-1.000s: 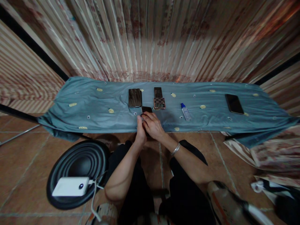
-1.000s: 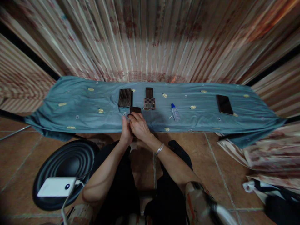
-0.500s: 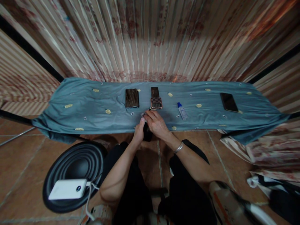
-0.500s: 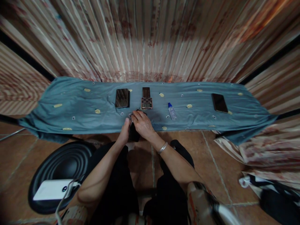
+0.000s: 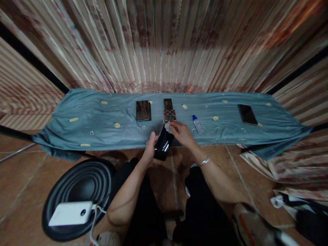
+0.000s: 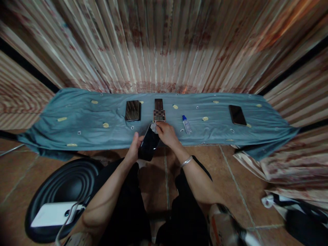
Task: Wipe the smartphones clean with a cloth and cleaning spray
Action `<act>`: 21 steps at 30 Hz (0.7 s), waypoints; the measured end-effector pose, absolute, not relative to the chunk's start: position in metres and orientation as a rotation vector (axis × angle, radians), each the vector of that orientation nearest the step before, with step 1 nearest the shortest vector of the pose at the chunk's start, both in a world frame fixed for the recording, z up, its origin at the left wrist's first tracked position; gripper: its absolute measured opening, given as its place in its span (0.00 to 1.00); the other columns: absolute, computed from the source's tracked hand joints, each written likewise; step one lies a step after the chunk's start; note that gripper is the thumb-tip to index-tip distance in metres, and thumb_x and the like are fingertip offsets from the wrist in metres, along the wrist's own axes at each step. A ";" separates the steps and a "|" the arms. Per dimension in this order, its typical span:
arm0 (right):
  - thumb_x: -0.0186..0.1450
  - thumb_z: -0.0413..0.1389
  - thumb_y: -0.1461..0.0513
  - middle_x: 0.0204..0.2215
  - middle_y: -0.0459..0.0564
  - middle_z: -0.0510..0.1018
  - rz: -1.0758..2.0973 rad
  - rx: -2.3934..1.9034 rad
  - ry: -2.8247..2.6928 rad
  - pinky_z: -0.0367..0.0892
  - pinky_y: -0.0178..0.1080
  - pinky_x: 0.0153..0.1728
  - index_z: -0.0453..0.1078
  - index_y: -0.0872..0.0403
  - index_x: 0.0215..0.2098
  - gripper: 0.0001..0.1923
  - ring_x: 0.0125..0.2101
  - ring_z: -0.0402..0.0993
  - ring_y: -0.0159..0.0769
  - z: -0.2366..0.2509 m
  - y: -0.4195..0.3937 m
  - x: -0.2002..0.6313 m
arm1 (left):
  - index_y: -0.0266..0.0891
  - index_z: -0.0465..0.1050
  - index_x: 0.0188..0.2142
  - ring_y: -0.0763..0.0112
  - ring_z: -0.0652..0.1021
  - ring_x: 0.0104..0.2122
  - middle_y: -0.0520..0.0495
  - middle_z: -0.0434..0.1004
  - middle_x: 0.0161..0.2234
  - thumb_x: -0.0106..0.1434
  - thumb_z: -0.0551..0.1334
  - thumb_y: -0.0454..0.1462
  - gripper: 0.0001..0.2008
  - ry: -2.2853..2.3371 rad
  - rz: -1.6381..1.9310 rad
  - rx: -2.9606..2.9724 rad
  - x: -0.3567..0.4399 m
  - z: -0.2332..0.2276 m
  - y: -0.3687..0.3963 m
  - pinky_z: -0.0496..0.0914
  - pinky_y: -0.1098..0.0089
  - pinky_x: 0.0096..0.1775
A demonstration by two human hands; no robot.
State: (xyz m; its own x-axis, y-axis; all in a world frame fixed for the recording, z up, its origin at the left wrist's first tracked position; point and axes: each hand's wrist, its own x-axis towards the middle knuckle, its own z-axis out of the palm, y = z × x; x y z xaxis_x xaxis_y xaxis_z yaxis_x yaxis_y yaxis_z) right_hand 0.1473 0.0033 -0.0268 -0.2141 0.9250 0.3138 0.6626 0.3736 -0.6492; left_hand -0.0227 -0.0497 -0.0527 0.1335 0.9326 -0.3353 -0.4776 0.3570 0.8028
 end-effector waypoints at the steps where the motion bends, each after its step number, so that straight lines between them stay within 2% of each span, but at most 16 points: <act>1: 0.66 0.52 0.62 0.39 0.52 0.83 0.553 -1.379 -1.941 0.70 0.42 0.42 0.78 0.54 0.44 0.14 0.39 0.78 0.43 -0.027 0.004 0.151 | 0.33 0.81 0.35 0.61 0.82 0.33 0.43 0.82 0.27 0.61 0.56 0.60 0.31 0.960 1.104 0.612 -0.023 -0.050 -0.051 0.72 0.68 0.33; 5: 0.62 0.55 0.59 0.32 0.48 0.83 0.800 -1.353 -1.720 0.69 0.40 0.39 0.79 0.54 0.39 0.13 0.34 0.77 0.41 -0.033 0.010 0.159 | 0.33 0.80 0.35 0.59 0.82 0.34 0.41 0.82 0.28 0.62 0.53 0.62 0.34 0.948 1.089 0.543 -0.022 -0.037 -0.054 0.72 0.68 0.33; 7: 0.59 0.58 0.56 0.32 0.48 0.83 0.954 -1.302 -1.493 0.69 0.41 0.41 0.79 0.54 0.36 0.12 0.35 0.77 0.40 -0.039 0.013 0.159 | 0.33 0.80 0.38 0.57 0.83 0.36 0.40 0.83 0.30 0.63 0.52 0.61 0.34 0.917 1.096 0.482 -0.020 -0.031 -0.055 0.74 0.66 0.36; 12: 0.51 0.67 0.50 0.31 0.48 0.82 1.298 -1.137 -1.003 0.71 0.43 0.44 0.77 0.52 0.32 0.18 0.36 0.78 0.38 -0.047 0.016 0.150 | 0.34 0.79 0.41 0.54 0.82 0.42 0.40 0.84 0.34 0.64 0.51 0.60 0.33 0.881 1.123 0.359 -0.016 -0.022 -0.055 0.74 0.60 0.45; 17: 0.54 0.66 0.53 0.31 0.49 0.83 1.403 -1.073 -0.843 0.74 0.43 0.40 0.75 0.51 0.27 0.10 0.37 0.79 0.40 -0.045 0.012 0.142 | 0.35 0.78 0.44 0.53 0.82 0.44 0.39 0.84 0.37 0.64 0.51 0.60 0.33 0.855 1.143 0.298 -0.012 -0.023 -0.054 0.74 0.58 0.48; 21: 0.53 0.67 0.53 0.32 0.50 0.84 1.427 -1.064 -0.840 0.75 0.43 0.42 0.76 0.52 0.27 0.12 0.37 0.79 0.40 -0.044 0.004 0.131 | 0.36 0.76 0.47 0.54 0.81 0.47 0.39 0.83 0.41 0.64 0.52 0.59 0.31 0.816 1.199 0.292 -0.010 -0.023 -0.053 0.73 0.57 0.50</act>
State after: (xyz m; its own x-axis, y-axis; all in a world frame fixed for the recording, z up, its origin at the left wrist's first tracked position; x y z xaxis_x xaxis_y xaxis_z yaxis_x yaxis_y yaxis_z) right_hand 0.1311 0.0044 -0.0438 0.0181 0.9885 -0.1502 -0.3480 -0.1346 -0.9278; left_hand -0.0102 -0.0529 -0.0234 0.1264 0.9060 -0.4040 -0.7079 0.3677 0.6031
